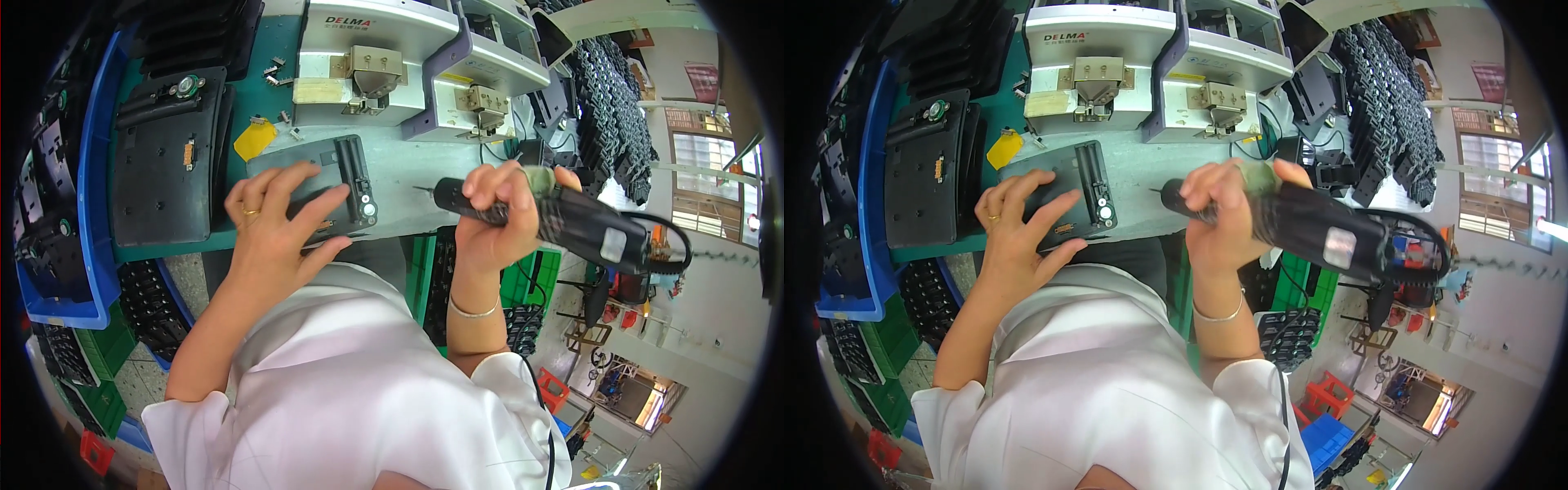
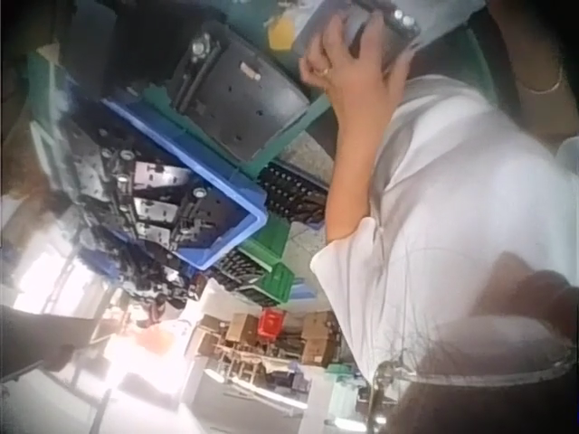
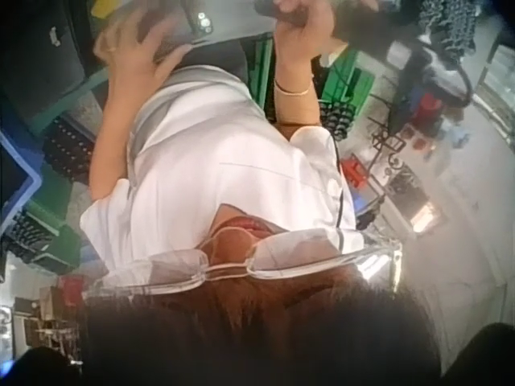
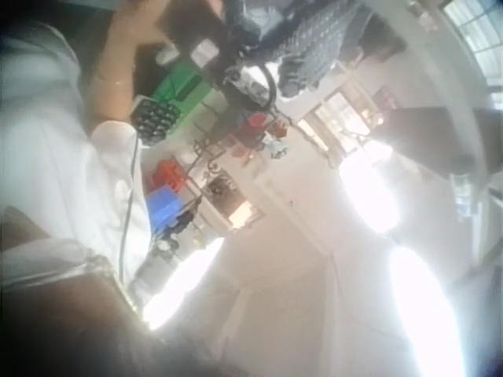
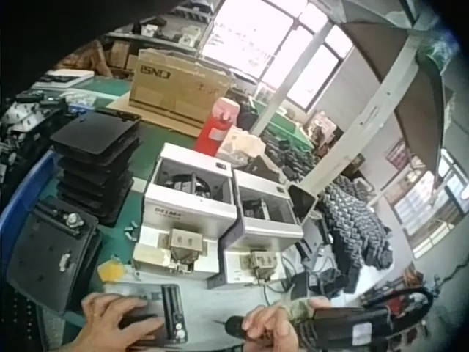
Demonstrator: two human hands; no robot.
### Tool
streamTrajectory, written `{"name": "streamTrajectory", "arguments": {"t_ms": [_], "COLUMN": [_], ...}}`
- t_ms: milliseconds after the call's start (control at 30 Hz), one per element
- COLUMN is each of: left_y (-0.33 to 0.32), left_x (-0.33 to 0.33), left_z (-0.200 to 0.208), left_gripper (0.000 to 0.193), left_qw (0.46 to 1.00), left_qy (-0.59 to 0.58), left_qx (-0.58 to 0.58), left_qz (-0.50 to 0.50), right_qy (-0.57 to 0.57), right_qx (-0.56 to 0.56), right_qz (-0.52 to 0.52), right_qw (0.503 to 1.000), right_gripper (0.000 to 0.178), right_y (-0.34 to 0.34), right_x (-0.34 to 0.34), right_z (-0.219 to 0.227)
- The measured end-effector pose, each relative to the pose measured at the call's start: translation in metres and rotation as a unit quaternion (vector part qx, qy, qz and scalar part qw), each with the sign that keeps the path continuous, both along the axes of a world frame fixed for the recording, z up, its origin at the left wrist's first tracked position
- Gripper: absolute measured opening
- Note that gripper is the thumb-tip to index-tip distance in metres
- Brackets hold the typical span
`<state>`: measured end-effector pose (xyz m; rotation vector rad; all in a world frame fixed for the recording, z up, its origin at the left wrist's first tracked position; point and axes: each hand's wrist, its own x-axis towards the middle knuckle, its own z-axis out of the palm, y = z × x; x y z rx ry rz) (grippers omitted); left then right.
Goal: The person assembles plastic electronic housings by securing them with screws using an electric screwdriver.
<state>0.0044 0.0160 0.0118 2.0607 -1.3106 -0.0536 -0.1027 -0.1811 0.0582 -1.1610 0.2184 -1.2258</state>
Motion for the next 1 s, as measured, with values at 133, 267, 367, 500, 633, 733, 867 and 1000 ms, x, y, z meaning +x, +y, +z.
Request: {"name": "streamTrajectory", "arguments": {"t_ms": [133,267,367,500,633,733,867,1000], "left_y": [0.004,0.0,-0.007,-0.026,-0.037,-0.037,-0.034,-0.03], "left_x": [-0.004,-0.006,-0.007,-0.008,-0.007,-0.009,-0.009,-0.008], "left_z": [-0.005,-0.001,0.001,0.012,0.016,0.012,0.011,0.011], "left_gripper": [0.054,0.053,0.051,0.048,0.04,0.03,0.017,0.014], "left_qw": [0.999,0.999,0.999,0.998,0.994,0.992,0.99,0.991], "left_qy": [0.002,-0.007,-0.013,0.028,0.078,0.074,0.071,0.068], "left_qx": [0.007,-0.003,-0.023,-0.051,-0.076,-0.097,-0.118,-0.109], "left_qz": [0.031,0.043,0.042,0.033,0.023,0.027,0.037,0.044], "right_qy": [0.048,0.069,0.052,-0.006,-0.084,-0.066,-0.047,-0.06], "right_qx": [-0.112,-0.149,-0.107,-0.073,0.013,-0.015,-0.007,0.004], "right_qz": [0.047,0.046,0.054,0.116,0.097,0.137,0.146,0.163], "right_qw": [0.991,0.985,0.991,0.991,0.992,0.988,0.988,0.985], "right_gripper": [0.045,0.043,0.045,0.043,0.048,0.047,0.049,0.049], "right_y": [-0.006,-0.01,-0.009,0.003,0.017,0.021,0.024,0.025], "right_x": [0.01,0.015,0.013,0.005,0.0,-0.003,0.0,0.0], "right_z": [-0.016,-0.021,-0.019,0.005,0.019,0.024,0.023,0.017]}}
